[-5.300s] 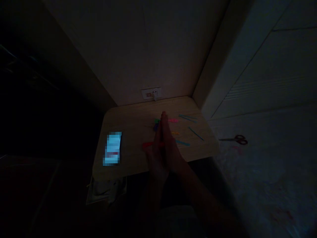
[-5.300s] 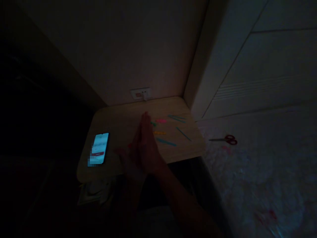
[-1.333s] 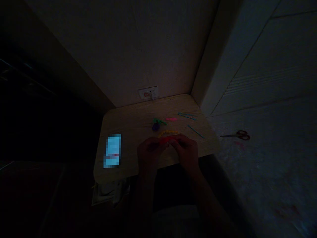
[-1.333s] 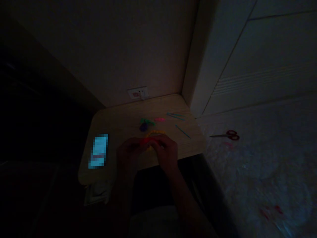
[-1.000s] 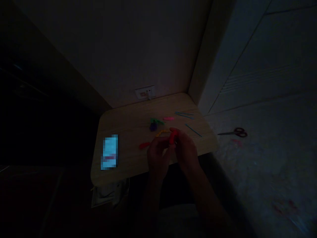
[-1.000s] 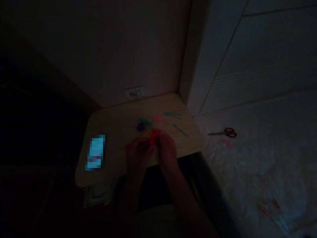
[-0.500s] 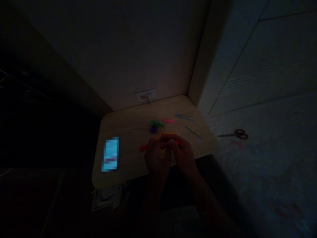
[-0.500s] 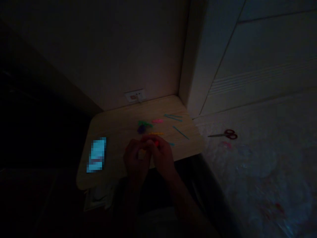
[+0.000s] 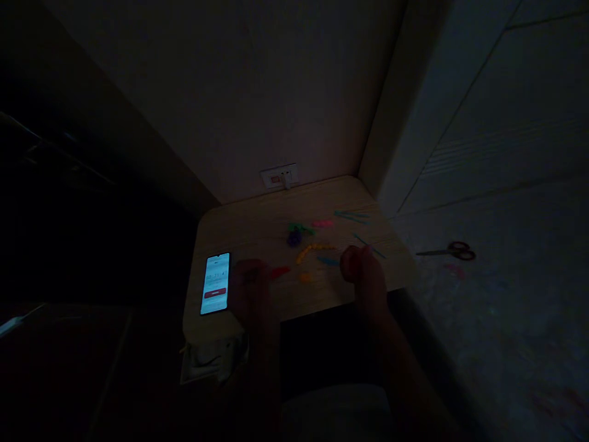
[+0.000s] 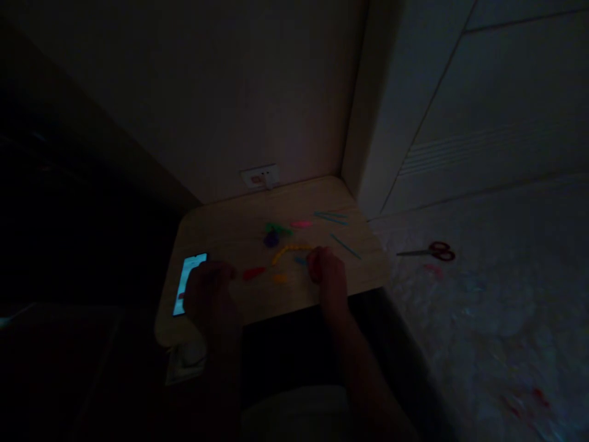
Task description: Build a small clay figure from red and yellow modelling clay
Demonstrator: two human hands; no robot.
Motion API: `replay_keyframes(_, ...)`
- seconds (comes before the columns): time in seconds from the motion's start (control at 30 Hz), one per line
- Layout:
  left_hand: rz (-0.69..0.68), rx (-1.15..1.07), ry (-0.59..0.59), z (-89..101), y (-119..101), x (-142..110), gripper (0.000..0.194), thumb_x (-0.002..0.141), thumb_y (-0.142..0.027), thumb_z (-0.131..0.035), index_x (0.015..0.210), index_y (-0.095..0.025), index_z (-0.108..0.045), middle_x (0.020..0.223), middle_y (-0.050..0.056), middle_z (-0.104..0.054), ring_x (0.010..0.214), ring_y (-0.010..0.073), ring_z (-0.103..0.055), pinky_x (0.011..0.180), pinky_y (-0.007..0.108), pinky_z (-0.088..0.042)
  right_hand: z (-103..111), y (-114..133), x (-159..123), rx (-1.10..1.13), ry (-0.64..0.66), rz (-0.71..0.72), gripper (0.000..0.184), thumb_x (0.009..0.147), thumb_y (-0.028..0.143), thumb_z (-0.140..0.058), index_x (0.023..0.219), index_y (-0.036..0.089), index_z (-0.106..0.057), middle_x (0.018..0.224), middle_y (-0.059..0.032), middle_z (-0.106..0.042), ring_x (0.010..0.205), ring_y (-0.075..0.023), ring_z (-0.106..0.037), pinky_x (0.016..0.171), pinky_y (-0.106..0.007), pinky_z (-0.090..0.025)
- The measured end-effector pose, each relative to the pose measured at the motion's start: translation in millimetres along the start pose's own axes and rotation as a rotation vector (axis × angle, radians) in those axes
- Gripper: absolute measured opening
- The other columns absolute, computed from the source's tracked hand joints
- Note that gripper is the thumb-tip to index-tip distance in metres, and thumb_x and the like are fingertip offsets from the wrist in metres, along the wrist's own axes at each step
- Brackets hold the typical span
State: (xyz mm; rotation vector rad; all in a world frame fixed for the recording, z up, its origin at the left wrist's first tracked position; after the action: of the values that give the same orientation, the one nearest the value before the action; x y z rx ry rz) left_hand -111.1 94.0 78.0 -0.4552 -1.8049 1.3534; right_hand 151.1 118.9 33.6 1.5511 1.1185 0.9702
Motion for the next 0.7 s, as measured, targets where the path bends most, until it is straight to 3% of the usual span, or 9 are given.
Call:
replay_keyframes(0.07, 0.017, -0.018, 0.083, -12.2, -2, -7, 0.006, 0.077, -0.020, -0.073, 0.081, -0.020, -0.068, 0.079, -0.002, -0.064, 0.071, 0.0127, -0.061, 0.064, 0.024, -0.051, -2, -2, -1, 0.023, 0.014, -0.036, 0.052, 0.099, 0.060, -0.049, 0.063, 0.023, -0.052, 0.052, 0.0057, -0.034, 0.048, -0.0110, -0.027, 0.048, -0.029, -0.019)
replay_keyframes(0.2, 0.025, 0.014, 0.226, -26.1, -1, -14, 0.003, 0.084, -0.021, -0.069, 0.084, -0.020, -0.066, 0.082, 0.000, -0.064, 0.076, 0.0145, -0.062, 0.068, 0.026, -0.052, -3, -14, -3, 0.161, 0.016, -0.188, 0.015, 0.087, 0.036, -0.063, 0.095, 0.024, -0.062, 0.052, 0.0116, -0.029, 0.046, -0.0098, -0.021, 0.047, -0.027, -0.013)
replay_keyframes(0.3, -0.063, 0.163, 0.388, -32.1, 4, -16, 0.004, 0.090, -0.022, -0.063, 0.087, -0.020, -0.065, 0.087, 0.002, -0.064, 0.081, 0.0164, -0.062, 0.072, 0.028, -0.052, -2, -17, -4, 0.238, 0.004, -0.230, 0.033, 0.081, 0.027, -0.065, 0.113, 0.024, -0.062, 0.054, 0.0123, -0.032, 0.047, -0.0095, -0.023, 0.048, -0.025, -0.014)
replay_keyframes(0.37, -0.178, 0.297, 0.581, -42.8, 7, -24, 0.007, 0.091, -0.022, -0.063, 0.096, -0.020, -0.067, 0.094, 0.004, -0.066, 0.088, 0.0189, -0.063, 0.079, 0.032, -0.054, -4, -17, -4, 0.293, 0.023, -0.245, 0.039, 0.081, 0.027, -0.067, 0.119, 0.024, -0.061, 0.056, 0.0116, -0.035, 0.049, -0.0094, -0.025, 0.048, -0.024, -0.015)
replay_keyframes(0.43, -0.257, 0.419, 0.756, -52.7, 16, -39, 0.020, 0.091, -0.020, -0.064, 0.110, -0.022, -0.068, 0.108, 0.006, -0.067, 0.102, 0.0230, -0.064, 0.093, 0.040, -0.054, -9, -16, -4, 0.354, 0.086, -0.268, 0.037, 0.083, 0.034, -0.070, 0.118, 0.024, -0.062, 0.060, 0.0097, -0.041, 0.049, -0.0088, -0.027, 0.048, -0.024, -0.017)
replay_keyframes(0.5, -0.282, 0.500, 0.859, -58.6, 28, -52, 0.031, 0.089, -0.016, -0.064, 0.119, -0.023, -0.066, 0.119, 0.008, -0.067, 0.114, 0.0262, -0.062, 0.104, 0.046, -0.050, -17, -18, -5, 0.414, 0.171, -0.312, 0.035, 0.085, 0.046, -0.071, 0.112, 0.024, -0.063, 0.066, 0.0065, -0.048, 0.050, -0.0088, -0.031, 0.047, -0.023, -0.021)
replay_keyframes(0.6, -0.250, 0.509, 0.882, -60.8, 45, -63, 0.034, 0.091, -0.010, -0.058, 0.122, -0.022, -0.064, 0.121, 0.009, -0.068, 0.118, 0.0265, -0.063, 0.107, 0.047, -0.050, -24, -26, -10, 0.498, 0.273, -0.427, 0.033, 0.083, 0.053, -0.071, 0.099, 0.024, -0.065, 0.075, 0.0008, -0.060, 0.056, -0.0118, -0.045, 0.051, -0.024, -0.033)
replay_keyframes(0.7, -0.176, 0.481, 0.813, -56.1, 60, -63, 0.029, 0.094, -0.015, -0.057, 0.122, -0.022, -0.064, 0.120, 0.010, -0.071, 0.114, 0.0261, -0.066, 0.104, 0.046, -0.052, -23, -37, -13, 0.503, 0.284, -0.500, 0.028, 0.075, 0.045, -0.079, 0.087, 0.024, -0.064, 0.082, -0.0027, -0.068, 0.068, -0.0150, -0.055, 0.057, -0.024, -0.040)
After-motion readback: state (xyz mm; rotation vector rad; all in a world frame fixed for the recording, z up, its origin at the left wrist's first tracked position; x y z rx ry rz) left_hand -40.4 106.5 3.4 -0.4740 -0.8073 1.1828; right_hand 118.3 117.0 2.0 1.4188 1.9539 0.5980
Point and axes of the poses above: each hand's wrist, its own x-axis towards the middle knuckle, its own z-axis out of the back of the hand, y = z × x, the point moved 9 cm from there along x, towards the middle knuckle
